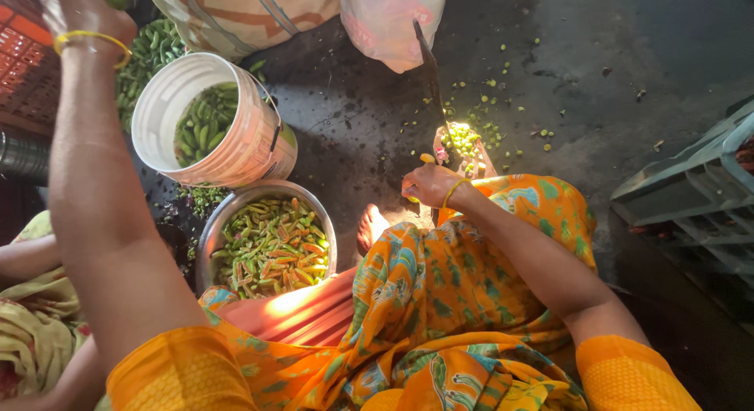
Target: The person sits on the floor and uses a fixed blade to peel green vegetables, likely bitter melons, one by one. The peeled vegetables are placed into a metal bowl, while the peels fall onto the floor.
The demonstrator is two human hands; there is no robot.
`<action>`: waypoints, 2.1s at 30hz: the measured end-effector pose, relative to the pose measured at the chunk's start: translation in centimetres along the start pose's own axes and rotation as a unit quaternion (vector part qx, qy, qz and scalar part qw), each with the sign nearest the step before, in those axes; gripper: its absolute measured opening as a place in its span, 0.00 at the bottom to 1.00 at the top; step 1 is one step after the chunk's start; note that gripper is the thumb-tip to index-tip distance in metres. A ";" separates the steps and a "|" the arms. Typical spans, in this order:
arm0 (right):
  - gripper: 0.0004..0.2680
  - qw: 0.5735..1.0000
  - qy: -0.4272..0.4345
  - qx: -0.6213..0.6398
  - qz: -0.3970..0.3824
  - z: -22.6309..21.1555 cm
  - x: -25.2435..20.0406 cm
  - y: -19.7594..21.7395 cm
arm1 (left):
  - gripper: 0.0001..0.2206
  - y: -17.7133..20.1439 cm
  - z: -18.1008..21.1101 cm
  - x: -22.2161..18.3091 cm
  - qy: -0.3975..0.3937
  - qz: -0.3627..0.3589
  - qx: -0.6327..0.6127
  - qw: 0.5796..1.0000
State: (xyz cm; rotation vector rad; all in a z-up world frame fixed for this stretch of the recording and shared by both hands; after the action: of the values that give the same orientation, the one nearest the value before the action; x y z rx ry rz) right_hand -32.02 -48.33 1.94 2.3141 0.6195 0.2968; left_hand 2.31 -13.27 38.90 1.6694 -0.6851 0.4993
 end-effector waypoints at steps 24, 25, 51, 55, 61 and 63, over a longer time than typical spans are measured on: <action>0.05 0.996 0.065 -0.002 0.059 -1.5 -0.2 1.0 | 0.24 -10.6 7.8 -7.1 0.096 -0.192 -0.079 0.973; 0.05 0.995 0.074 -0.005 0.061 -1.8 -0.3 1.2 | 0.27 -9.3 8.3 -7.7 0.167 -0.163 -0.243 0.942; 0.08 0.786 0.060 0.519 0.329 1.1 -5.5 13.5 | 0.16 1.7 35.5 -33.9 0.196 -0.531 -0.785 0.250; 0.07 0.830 0.023 0.372 0.415 2.2 -8.2 17.7 | 0.15 0.1 36.3 -34.6 0.160 -0.495 -0.752 0.406; 0.07 0.934 -0.016 0.029 0.357 -1.8 -6.7 16.0 | 0.24 2.7 39.6 -36.3 -0.089 -0.402 -0.517 0.751; 0.08 0.948 0.038 0.054 0.312 -3.7 -5.2 14.1 | 0.15 2.0 40.6 -37.2 -0.102 -0.444 -0.434 0.777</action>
State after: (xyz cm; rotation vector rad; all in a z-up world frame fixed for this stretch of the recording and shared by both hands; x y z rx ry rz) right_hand -32.97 -57.74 14.17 2.5648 -0.0897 0.6581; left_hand -28.00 -46.91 7.57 0.9600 -0.1338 -0.6291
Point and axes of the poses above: each hand's wrist, its own x-axis towards the middle knuckle, its own y-axis out of the back of the hand, z = x × y, the point moved 9 cm from there along x, towards the middle knuckle, and after that the axes turned 14 degrees about y, right-handed, at the moved point
